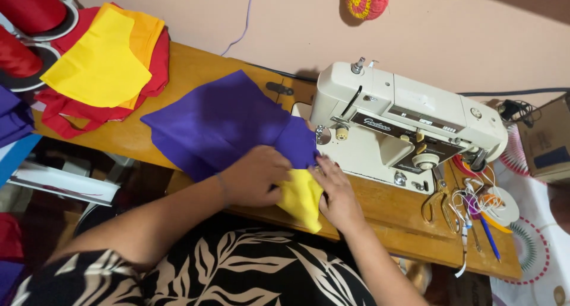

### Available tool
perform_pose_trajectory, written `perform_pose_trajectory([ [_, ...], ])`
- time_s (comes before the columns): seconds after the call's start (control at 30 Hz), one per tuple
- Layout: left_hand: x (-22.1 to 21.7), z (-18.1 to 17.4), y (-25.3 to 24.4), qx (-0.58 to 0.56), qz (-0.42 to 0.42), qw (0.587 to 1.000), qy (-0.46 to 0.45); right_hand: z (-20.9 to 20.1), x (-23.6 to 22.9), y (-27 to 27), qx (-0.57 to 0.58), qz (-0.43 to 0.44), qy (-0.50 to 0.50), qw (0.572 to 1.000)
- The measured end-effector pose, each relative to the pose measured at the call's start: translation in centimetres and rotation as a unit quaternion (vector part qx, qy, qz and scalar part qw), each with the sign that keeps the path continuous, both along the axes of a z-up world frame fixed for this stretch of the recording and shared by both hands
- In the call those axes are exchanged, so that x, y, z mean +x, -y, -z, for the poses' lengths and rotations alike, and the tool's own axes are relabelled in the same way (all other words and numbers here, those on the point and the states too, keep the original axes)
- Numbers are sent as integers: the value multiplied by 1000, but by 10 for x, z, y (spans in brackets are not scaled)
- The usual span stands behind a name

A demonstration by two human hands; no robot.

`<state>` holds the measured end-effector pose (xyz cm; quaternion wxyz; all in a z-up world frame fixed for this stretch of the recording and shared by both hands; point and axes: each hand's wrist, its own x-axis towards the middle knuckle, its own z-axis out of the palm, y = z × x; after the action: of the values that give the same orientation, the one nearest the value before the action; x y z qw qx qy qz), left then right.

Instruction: Preparing and aligning pieces of yellow and purple fabric for sewing on a machine.

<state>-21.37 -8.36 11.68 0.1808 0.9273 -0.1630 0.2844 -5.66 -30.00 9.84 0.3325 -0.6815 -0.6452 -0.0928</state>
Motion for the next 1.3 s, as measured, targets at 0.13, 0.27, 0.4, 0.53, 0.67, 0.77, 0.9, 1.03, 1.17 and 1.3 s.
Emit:
perform_pose_trajectory([
  [0.13,54,26,10,-46,14,994,-98,22,7,6,-32,21,-11,999],
  [0.27,108,64,5,-1,-125,971,-205,2,-14,5,-16,-9,12,1000],
  [0.4,137,75,-15,39,-189,967,-165,-3,-29,8,-27,-61,-10,998],
  [0.53,128,32,-7,27,-174,929,-326,-58,-62,4,-48,-236,-165,956],
  [0.67,112,26,11,32,-207,928,-309,-51,-66,4,-250,-320,-335,850],
  [0.77,106,46,18,48,-223,933,-279,-57,-49,2,-277,-303,-323,853],
  [0.9,99,74,15,70,-234,958,-151,-29,0,-5,-181,-135,-338,913],
  [1.03,103,81,9,81,-237,964,-85,1,62,-14,-147,-44,-344,926],
  [1.17,102,63,4,81,-212,960,-164,-17,88,-39,-56,73,-517,851],
  [1.3,99,52,4,85,-197,956,-200,72,213,-69,60,245,-694,674],
])
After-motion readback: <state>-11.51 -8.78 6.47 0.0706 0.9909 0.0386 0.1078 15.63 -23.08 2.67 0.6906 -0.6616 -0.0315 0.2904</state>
